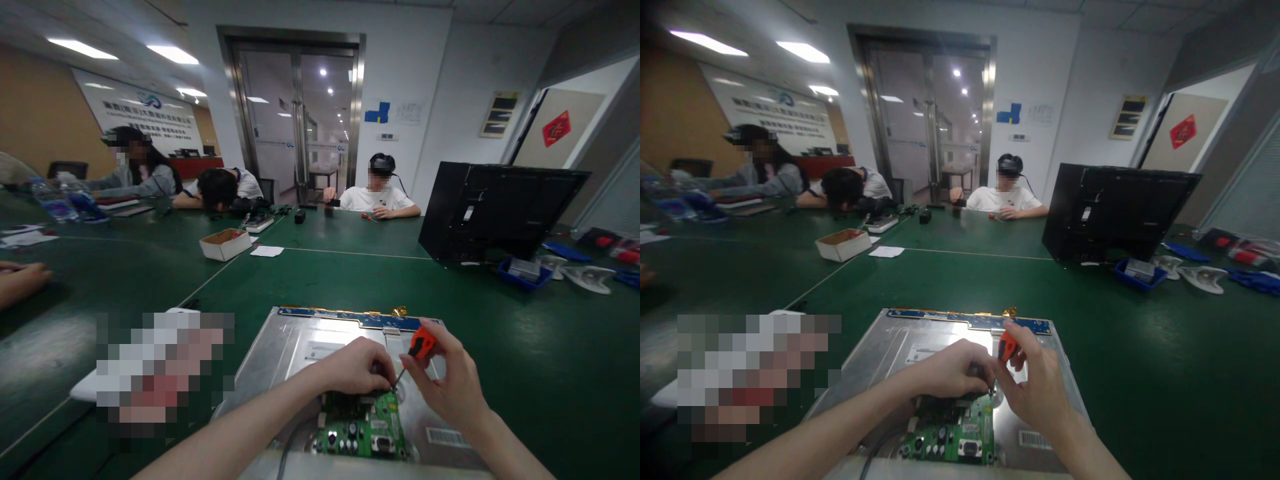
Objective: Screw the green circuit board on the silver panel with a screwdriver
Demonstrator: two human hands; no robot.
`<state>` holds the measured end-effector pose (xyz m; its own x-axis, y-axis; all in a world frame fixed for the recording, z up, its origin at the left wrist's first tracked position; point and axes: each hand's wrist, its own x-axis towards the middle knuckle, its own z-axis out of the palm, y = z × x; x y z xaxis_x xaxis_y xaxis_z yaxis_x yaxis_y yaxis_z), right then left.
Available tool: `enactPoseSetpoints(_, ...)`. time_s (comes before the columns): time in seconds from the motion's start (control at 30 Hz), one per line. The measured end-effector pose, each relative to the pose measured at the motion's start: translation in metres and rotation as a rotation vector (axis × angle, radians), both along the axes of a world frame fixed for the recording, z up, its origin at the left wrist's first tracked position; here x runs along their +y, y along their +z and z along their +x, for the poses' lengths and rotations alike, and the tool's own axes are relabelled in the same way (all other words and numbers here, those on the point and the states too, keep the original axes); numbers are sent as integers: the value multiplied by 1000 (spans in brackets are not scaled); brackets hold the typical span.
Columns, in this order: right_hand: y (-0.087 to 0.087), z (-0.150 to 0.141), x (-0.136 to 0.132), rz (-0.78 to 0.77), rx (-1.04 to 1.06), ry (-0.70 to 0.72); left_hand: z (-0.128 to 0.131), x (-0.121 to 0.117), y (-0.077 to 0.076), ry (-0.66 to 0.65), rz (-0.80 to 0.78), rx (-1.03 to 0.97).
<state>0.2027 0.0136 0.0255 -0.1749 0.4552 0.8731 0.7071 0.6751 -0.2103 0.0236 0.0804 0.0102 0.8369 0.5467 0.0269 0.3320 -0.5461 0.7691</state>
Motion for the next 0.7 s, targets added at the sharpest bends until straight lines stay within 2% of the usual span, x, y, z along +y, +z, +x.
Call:
enactPoseSetpoints(0.27,4,0,-4,-89,12,48,1,1,-1,23,-26,20)
enactPoseSetpoints(0.53,-3,0,0,-18,35,-17,1,0,-3,35,-19,13)
enactPoseSetpoints(0.7,-1,0,3,15,15,18,0,-1,0,10,-7,-7)
